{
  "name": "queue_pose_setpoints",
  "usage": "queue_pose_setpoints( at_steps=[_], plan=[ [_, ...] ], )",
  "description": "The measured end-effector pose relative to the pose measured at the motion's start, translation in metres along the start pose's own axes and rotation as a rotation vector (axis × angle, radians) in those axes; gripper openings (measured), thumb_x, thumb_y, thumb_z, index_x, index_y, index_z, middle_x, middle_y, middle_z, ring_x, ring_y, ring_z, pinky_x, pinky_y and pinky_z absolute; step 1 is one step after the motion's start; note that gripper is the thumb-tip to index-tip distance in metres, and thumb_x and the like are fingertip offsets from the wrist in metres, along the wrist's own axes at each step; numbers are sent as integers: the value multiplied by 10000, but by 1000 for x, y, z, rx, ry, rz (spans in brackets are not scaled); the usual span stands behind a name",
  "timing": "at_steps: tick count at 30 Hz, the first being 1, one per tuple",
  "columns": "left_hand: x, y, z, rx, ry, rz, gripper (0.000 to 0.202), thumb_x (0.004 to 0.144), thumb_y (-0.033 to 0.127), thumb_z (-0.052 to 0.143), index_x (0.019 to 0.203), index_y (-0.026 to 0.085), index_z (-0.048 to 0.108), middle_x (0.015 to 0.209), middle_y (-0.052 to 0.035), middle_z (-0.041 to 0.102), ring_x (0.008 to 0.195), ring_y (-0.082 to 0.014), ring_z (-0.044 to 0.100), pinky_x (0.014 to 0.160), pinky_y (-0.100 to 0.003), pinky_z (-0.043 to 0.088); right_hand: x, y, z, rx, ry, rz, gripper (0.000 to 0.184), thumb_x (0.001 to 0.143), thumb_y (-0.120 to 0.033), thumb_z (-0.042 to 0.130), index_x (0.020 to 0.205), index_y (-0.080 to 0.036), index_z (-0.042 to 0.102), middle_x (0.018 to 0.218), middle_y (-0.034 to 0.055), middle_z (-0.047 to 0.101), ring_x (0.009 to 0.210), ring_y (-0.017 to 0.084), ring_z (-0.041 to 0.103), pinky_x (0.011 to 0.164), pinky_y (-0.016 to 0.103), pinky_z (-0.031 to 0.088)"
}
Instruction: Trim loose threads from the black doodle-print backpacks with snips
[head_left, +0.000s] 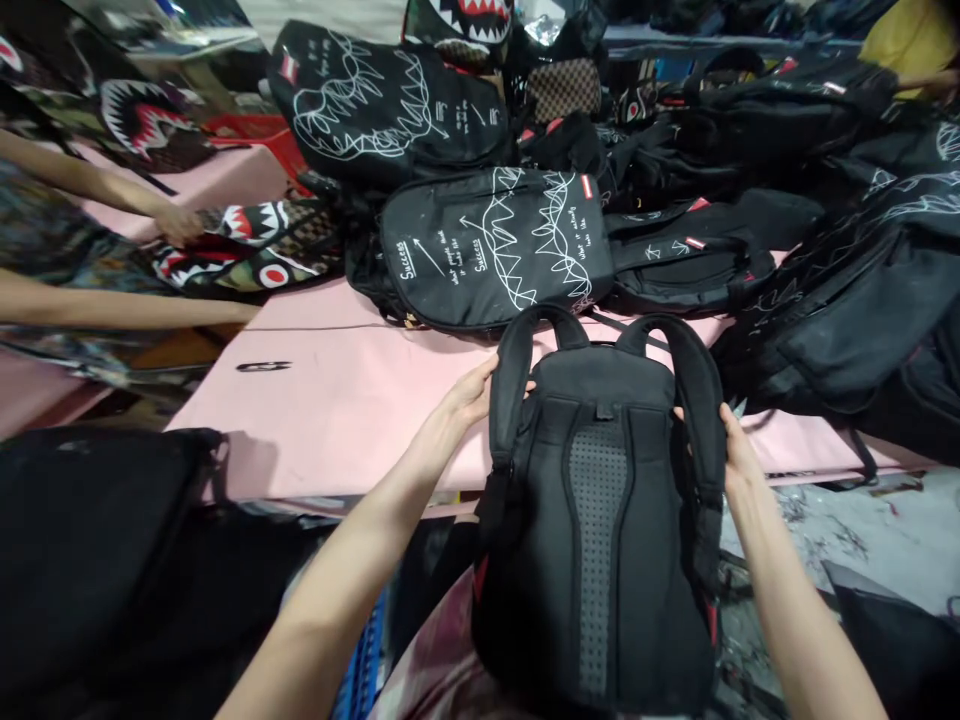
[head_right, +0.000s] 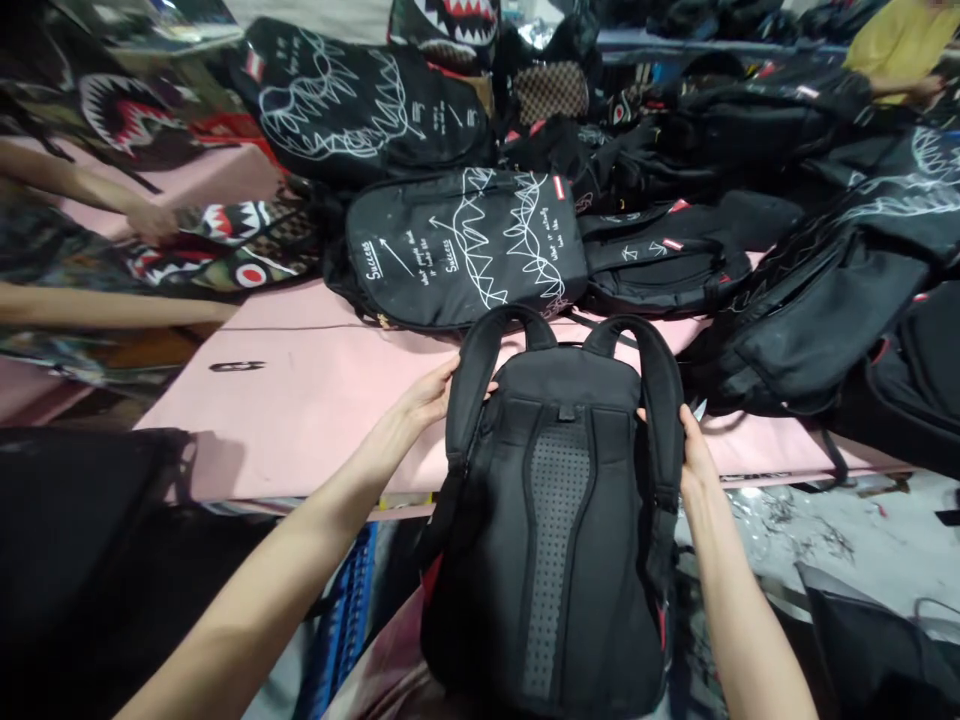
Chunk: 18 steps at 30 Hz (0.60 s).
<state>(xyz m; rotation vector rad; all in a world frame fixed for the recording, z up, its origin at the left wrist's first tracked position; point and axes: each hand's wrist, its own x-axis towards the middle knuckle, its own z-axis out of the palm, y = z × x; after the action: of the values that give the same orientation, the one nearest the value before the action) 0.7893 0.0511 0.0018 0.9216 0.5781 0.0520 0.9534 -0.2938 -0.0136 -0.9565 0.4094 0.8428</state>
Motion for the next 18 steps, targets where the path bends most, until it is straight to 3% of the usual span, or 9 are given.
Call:
queue_pose_setpoints(
  at_steps=[3,5,7,9,11,12,15,18],
  plan=[
    [-6,6,11,-68,-14,-132,350,871,359,428,1016,83,588,798,-88,664,730,-183,605,730,-341,503,-4,1,5,-17,10,-7,415,904,-399,356,1040,-99,608,786,92,715,460,147,618,416,237,540],
    [-22,7,21,-113,-28,-115,365,864,400,438,1008,102,592,867,-96,662,696,-150,590,662,-283,506,-16,6,10,-45,-1,-43,394,882,-425,412,1015,-116,616,787,75,712,479,134,615,429,225,537],
    [-52,-2,33,-127,-101,-75,363,813,423,527,1023,133,586,948,-88,653,642,-113,573,567,-221,483,-39,21,14,-138,-34,-113,369,818,-451,530,1022,-156,617,758,39,701,457,109,583,420,207,515],
    [-93,-29,44,-65,-212,-106,400,708,389,664,1020,153,577,902,-66,658,572,-96,559,497,-198,450,-67,48,14,-336,-48,-207,413,701,-439,672,1030,-196,617,703,-4,675,429,88,534,418,196,485],
    [-135,-72,51,99,-285,-198,455,624,293,739,1017,150,561,787,-53,664,577,-140,592,536,-246,472,-93,86,9,-643,-20,-307,448,577,-385,767,951,-172,641,705,2,667,543,130,577,525,235,504],
    [-154,-96,53,143,-228,-224,412,614,272,743,964,145,567,767,-52,668,601,-157,606,577,-274,487,-104,106,5,-821,-14,-324,431,552,-380,776,896,-152,652,729,25,673,622,172,599,589,271,510],
    [-193,-161,52,283,-11,-234,342,577,211,738,875,123,597,784,-56,676,699,-177,622,662,-290,482,-127,157,-10,-1090,-39,-349,345,694,-436,643,855,-132,653,841,83,680,809,244,604,748,351,480],
    [-209,-191,45,317,58,-256,278,570,204,717,818,123,621,810,-64,686,724,-185,631,675,-287,469,-136,183,-22,-1112,-77,-373,330,785,-449,537,864,-144,638,853,82,677,844,249,594,798,365,450]
  ],
)
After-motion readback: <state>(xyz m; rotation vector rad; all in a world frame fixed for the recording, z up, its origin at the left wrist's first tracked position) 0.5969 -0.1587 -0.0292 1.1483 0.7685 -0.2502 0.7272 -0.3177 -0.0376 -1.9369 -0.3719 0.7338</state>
